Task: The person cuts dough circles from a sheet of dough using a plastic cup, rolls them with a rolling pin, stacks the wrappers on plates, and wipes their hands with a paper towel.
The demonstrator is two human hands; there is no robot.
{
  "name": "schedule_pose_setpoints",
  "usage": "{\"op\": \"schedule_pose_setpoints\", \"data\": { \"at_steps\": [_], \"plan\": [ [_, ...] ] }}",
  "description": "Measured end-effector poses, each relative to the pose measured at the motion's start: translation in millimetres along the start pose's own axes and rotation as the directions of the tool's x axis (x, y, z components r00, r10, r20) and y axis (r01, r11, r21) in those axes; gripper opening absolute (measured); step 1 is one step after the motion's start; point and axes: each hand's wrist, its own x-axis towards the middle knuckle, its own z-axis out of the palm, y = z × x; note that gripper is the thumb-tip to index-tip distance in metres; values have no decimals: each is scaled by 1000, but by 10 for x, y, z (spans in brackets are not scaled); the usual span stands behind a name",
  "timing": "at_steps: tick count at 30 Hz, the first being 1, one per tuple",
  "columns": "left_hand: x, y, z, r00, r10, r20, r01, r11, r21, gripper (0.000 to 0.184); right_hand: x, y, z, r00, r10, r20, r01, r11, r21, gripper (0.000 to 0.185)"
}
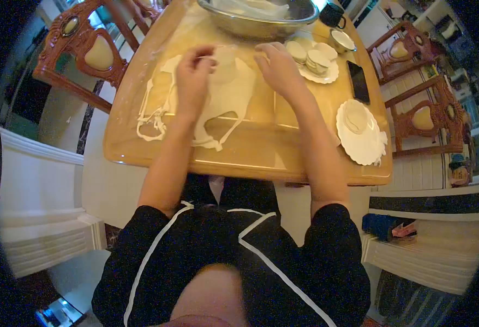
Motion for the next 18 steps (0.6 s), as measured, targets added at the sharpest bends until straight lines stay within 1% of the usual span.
{"op": "schedule_pose_setpoints", "data": {
  "at_steps": [2, 3, 5, 6, 7, 8, 9, 10, 12, 14, 15, 16, 17, 18],
  "plan": [
    [-16, 76, -417, 999, -1, 34, -7, 971, 238, 20, 179, -17, 199, 990, -137, 18, 136, 988, 74, 40],
    [-88, 155, -555, 996, -5, 94, -31, 927, 374, 21, 211, -80, 323, 990, -142, 20, 140, 987, 82, 40],
    [-322, 73, -738, 949, 61, 308, -227, 811, 539, 22, 277, -249, 546, 968, -185, 169, 200, 977, -78, 56],
    [-527, 51, -782, 907, 17, 421, -287, 755, 589, 25, 242, -342, 609, 964, -128, 234, 161, 979, -126, 65],
    [-628, 112, -799, 831, 50, 555, -433, 684, 587, 26, 237, -353, 607, 962, -128, 241, 162, 978, -128, 65],
    [-706, 160, -812, 734, 69, 676, -570, 605, 556, 28, 246, -357, 586, 959, -86, 270, 119, 987, -109, 64],
    [-807, 113, -845, 744, 132, 656, -594, 579, 558, 28, 260, -364, 556, 953, -43, 299, 74, 993, -93, 63],
    [-830, 139, -879, 746, 134, 652, -591, 585, 556, 28, 229, -388, 469, 952, -41, 303, 75, 992, -99, 63],
    [-841, 210, -931, 773, 101, 626, -525, 654, 544, 32, -7, -406, 179, 990, -6, 144, 17, 997, -70, 62],
    [-823, 204, -922, 782, 102, 615, -512, 668, 540, 32, -307, -367, -117, 993, 44, 113, -28, 990, -139, 57],
    [-821, 203, -914, 783, 92, 615, -502, 678, 537, 32, -424, -376, -235, 992, 43, 116, -26, 989, -145, 57],
    [-801, 222, -901, 782, 91, 617, -500, 682, 533, 32, -540, -394, -342, 983, 123, 134, -102, 983, -155, 56],
    [-763, 252, -886, 775, 25, 632, -468, 694, 547, 35, -605, -384, -407, 968, 203, 150, -178, 970, -165, 55],
    [-745, 265, -866, 765, -39, 643, -436, 703, 562, 38, -636, -315, -418, 967, 206, 150, -180, 969, -167, 55]
  ]
}}
